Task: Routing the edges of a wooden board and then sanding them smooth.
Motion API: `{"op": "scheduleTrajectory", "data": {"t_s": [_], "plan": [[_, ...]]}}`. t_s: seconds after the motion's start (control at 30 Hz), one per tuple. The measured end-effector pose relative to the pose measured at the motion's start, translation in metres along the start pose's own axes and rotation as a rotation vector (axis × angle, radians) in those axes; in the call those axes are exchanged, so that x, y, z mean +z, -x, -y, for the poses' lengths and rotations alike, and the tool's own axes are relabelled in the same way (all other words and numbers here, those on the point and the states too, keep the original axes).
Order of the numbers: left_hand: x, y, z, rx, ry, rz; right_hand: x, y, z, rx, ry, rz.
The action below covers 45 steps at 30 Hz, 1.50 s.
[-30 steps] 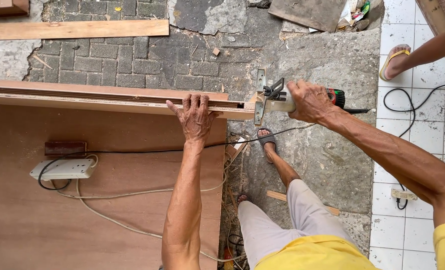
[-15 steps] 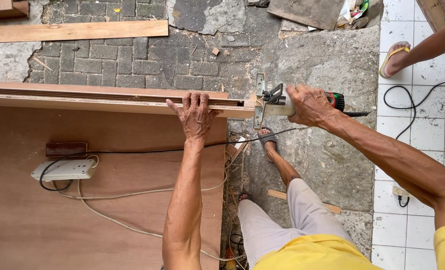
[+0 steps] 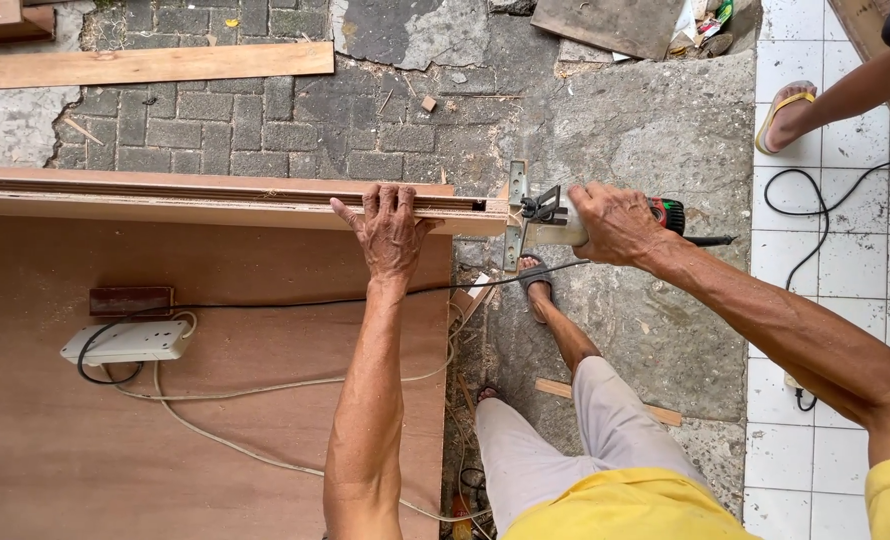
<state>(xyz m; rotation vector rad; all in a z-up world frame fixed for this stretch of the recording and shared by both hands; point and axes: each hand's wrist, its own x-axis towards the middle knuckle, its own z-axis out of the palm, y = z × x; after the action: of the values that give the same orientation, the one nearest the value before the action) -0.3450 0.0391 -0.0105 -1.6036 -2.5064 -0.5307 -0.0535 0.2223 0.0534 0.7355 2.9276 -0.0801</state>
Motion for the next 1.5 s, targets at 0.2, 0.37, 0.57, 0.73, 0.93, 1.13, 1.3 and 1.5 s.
{"op": "scheduleTrajectory", "data": {"t_s": [0.2, 0.37, 0.57, 0.73, 0.93, 1.13, 1.3, 1.5], "plan": [[0.006, 0.001, 0.003, 0.006, -0.029, 0.004, -0.001, 0.008, 0.006, 0.025, -0.035, -0.004], [-0.001, 0.001, 0.000, 0.008, -0.001, -0.005, 0.023, 0.020, -0.018, 0.075, -0.194, 0.054], [-0.008, 0.007, 0.000, -0.006, 0.040, 0.065, -0.062, 0.086, 0.011, 0.305, -0.524, 0.067], [-0.018, 0.087, -0.075, -0.073, 0.533, 0.106, -0.067, 0.131, 0.008, 0.647, -0.984, -0.058], [-0.052, 0.209, -0.247, -0.574, 1.600, 0.700, -0.084, 0.152, 0.059, 0.937, -1.399, -0.396], [-0.043, 0.263, -0.283, -0.912, 2.104, 0.700, -0.060, 0.180, 0.095, 0.890, -1.554, -0.597], [-0.089, 0.279, -0.259, -1.004, 2.069, 0.689, -0.066, 0.199, 0.128, 0.905, -1.565, -0.724], [-0.128, 0.289, -0.242, -0.990, 2.001, 0.494, -0.099, 0.201, 0.146, 0.884, -1.786, -0.699]]}}
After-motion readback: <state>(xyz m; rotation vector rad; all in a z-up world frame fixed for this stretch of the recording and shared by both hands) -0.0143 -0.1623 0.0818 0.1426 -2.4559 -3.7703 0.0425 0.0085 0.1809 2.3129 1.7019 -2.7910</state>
